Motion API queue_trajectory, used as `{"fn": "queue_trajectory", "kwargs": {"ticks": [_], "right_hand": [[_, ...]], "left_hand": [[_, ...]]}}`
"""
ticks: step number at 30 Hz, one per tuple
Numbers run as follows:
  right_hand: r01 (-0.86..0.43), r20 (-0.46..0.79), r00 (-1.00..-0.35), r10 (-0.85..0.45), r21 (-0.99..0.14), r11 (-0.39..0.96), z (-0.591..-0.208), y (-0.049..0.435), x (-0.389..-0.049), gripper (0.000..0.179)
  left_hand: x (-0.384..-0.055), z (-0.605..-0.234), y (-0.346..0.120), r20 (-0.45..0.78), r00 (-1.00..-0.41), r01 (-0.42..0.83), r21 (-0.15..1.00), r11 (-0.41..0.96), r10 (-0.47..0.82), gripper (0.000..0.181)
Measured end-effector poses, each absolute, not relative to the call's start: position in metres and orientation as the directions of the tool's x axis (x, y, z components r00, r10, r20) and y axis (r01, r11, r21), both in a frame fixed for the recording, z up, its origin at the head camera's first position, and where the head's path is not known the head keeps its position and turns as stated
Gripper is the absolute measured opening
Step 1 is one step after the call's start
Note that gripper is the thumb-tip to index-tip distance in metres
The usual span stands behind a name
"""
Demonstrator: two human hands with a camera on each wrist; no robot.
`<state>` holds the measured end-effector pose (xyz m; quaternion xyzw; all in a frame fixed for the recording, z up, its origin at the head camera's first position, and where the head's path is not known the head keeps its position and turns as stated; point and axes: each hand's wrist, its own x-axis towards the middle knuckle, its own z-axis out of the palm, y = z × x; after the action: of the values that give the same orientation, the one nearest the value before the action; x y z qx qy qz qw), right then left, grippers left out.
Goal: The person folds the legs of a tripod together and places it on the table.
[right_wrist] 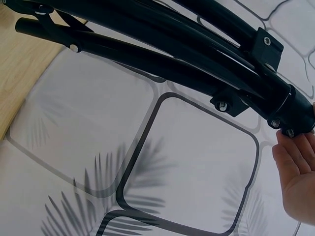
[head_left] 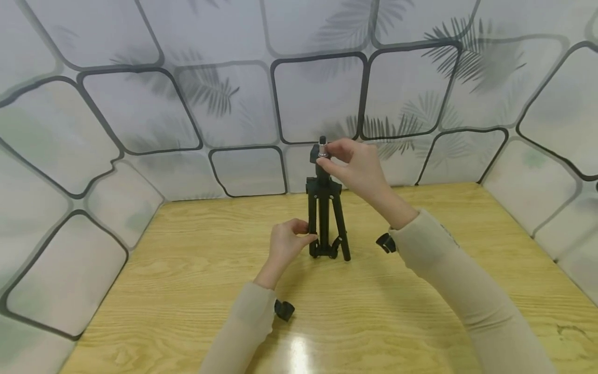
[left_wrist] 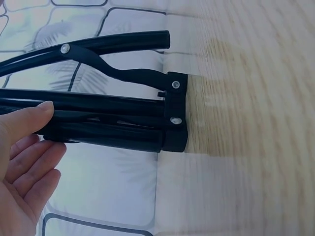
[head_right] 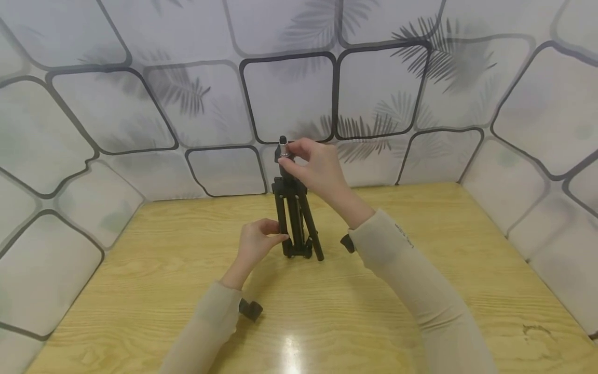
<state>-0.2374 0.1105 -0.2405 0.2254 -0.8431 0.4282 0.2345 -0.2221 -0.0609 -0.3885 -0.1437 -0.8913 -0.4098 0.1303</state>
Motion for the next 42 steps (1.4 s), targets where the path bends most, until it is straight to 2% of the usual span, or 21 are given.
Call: {"fn": "queue_trajectory", "kwargs": {"ticks": [17, 23, 32, 36, 42], "right_hand": [[-0.589, 0.594, -0.783, -0.185, -0.611, 0.53, -0.242, 0.108, -0.239, 0.028], [-0.588, 0.591, -0.787, -0.178, -0.63, 0.507, -0.244, 0.109, -0.242, 0.028], [-0.55, 0.537, -0.831, -0.146, -0.754, 0.36, -0.259, 0.118, -0.242, 0.042], [-0.552, 0.53, -0.832, -0.165, -0.758, 0.346, -0.271, 0.124, -0.238, 0.048], [-0.528, 0.491, -0.848, -0.2, -0.748, 0.403, -0.294, 0.134, -0.23, 0.051]], "left_hand": [[-0.225, -0.392, -0.059, 0.373, -0.916, 0.381, 0.691, 0.615, 0.149, 0.027], [-0.226, -0.389, -0.059, 0.309, -0.936, 0.347, 0.732, 0.587, 0.167, 0.027], [-0.229, -0.387, -0.054, 0.198, -0.96, 0.277, 0.788, 0.549, 0.199, 0.028], [-0.228, -0.387, -0.055, 0.198, -0.962, 0.269, 0.795, 0.544, 0.186, 0.027], [-0.227, -0.386, -0.058, 0.2, -0.963, 0.268, 0.794, 0.546, 0.181, 0.027]]}}
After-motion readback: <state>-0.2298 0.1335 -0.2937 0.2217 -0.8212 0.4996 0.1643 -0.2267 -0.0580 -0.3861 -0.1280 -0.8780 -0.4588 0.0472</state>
